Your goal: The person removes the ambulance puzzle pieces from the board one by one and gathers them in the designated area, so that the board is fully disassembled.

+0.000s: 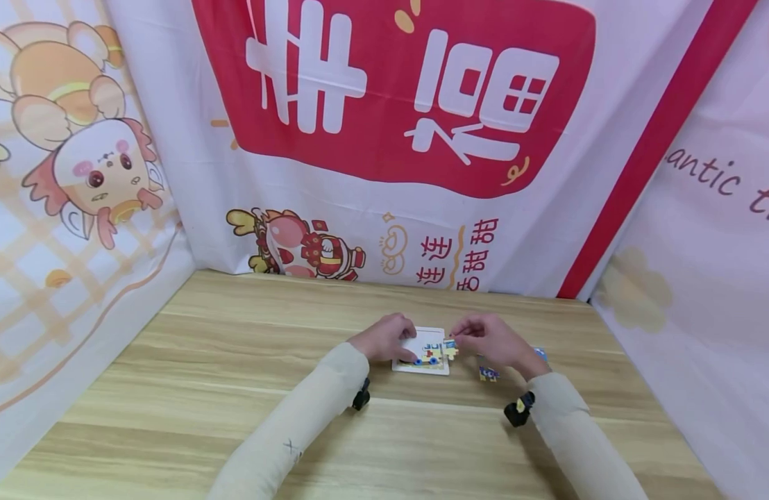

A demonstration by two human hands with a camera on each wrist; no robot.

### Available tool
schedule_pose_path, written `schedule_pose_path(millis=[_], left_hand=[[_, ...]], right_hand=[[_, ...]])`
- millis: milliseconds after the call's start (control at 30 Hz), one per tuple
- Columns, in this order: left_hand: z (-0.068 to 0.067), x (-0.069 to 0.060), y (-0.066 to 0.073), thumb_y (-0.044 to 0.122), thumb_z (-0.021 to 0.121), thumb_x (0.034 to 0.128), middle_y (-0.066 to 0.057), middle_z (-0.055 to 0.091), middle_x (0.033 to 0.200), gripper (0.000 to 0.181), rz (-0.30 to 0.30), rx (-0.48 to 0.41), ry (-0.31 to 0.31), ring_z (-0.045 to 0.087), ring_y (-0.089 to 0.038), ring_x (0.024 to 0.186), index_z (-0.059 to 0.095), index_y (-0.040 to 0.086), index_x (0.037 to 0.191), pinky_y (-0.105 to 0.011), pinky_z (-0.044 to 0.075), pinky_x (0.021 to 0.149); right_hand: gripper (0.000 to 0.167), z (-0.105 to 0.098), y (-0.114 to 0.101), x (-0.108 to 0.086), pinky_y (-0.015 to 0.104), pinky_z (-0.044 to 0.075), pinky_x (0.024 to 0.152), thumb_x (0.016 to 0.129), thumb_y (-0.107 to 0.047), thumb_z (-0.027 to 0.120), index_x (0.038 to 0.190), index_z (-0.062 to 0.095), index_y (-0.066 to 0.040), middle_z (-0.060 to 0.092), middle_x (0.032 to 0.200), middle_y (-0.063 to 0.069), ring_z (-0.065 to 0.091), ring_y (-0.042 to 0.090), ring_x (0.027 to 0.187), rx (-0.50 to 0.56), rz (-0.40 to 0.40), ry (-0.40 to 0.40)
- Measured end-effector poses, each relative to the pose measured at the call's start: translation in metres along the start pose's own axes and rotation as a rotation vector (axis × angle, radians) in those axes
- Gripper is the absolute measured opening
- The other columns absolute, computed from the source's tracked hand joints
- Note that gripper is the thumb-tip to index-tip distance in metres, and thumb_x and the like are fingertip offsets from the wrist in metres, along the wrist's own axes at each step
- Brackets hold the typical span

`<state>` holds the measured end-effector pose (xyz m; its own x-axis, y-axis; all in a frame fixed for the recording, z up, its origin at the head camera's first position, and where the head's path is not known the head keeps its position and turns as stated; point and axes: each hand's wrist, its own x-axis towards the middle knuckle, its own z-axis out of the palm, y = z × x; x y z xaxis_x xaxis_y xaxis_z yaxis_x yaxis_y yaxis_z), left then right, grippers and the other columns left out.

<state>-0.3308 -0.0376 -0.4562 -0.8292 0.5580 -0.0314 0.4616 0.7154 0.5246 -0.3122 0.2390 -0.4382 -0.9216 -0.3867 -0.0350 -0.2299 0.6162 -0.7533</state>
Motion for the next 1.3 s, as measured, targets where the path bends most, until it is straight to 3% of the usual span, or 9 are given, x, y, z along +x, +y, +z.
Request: schedule_pose_path(millis=[200,433,600,767,967,1300], left_hand=[[0.000,0.001,0.000,0.029,0.087,0.0895,-0.006,0.066,0.119,0.048,-0.002,0.000,-0.007,0.060,-0.017,0.107,0.070,0.005,0.128,-0.034,0.053,0.103],[-0.001,0.001,0.000,0.029,0.088,0.0884,-0.005,0.066,0.117,0.047,-0.002,-0.004,-0.001,0.060,-0.016,0.105,0.071,0.006,0.126,-0.034,0.053,0.102],[-0.002,0.000,0.002,0.028,0.088,0.0881,-0.005,0.065,0.116,0.047,0.001,-0.010,-0.002,0.059,-0.016,0.104,0.071,0.006,0.126,-0.033,0.053,0.101],[-0.001,-0.001,0.001,0.028,0.088,0.0883,-0.006,0.065,0.118,0.048,0.005,-0.015,-0.007,0.060,-0.017,0.107,0.070,0.005,0.127,-0.034,0.053,0.102],[-0.002,-0.005,0.000,0.027,0.087,0.0889,-0.006,0.065,0.120,0.048,-0.019,-0.037,-0.005,0.061,-0.018,0.111,0.070,0.006,0.128,-0.037,0.053,0.106],[-0.003,-0.004,0.001,0.026,0.085,0.0907,-0.008,0.065,0.121,0.049,0.000,-0.033,-0.014,0.061,-0.021,0.111,0.069,0.004,0.130,-0.038,0.053,0.106]], right_hand=[[0.017,-0.028,0.014,-0.031,0.033,0.055,0.087,0.103,-0.030,0.070,0.113,0.074,-0.016,0.074,0.107,0.004,0.066,0.020,0.099,-0.027,0.071,-0.010],[0.015,-0.059,0.036,-0.065,0.027,0.055,0.083,0.103,-0.020,0.069,0.112,0.073,-0.009,0.073,0.103,0.005,0.064,0.020,0.095,-0.083,0.072,-0.019],[0.016,-0.064,0.052,-0.080,0.026,0.056,0.081,0.103,-0.016,0.069,0.113,0.073,-0.005,0.074,0.102,0.007,0.065,0.019,0.094,-0.073,0.113,-0.026],[0.018,-0.058,0.060,-0.084,0.027,0.055,0.077,0.103,-0.015,0.068,0.116,0.072,-0.004,0.074,0.101,0.007,0.065,0.021,0.093,-0.051,0.178,-0.043],[0.013,-0.051,0.061,-0.077,0.026,0.052,0.074,0.102,-0.014,0.070,0.111,0.074,-0.006,0.074,0.098,0.005,0.062,0.020,0.090,-0.118,0.171,0.006],[0.009,-0.047,0.067,-0.073,0.025,0.052,0.070,0.101,-0.016,0.072,0.107,0.075,-0.009,0.073,0.096,0.003,0.061,0.018,0.089,-0.185,0.167,0.056]])
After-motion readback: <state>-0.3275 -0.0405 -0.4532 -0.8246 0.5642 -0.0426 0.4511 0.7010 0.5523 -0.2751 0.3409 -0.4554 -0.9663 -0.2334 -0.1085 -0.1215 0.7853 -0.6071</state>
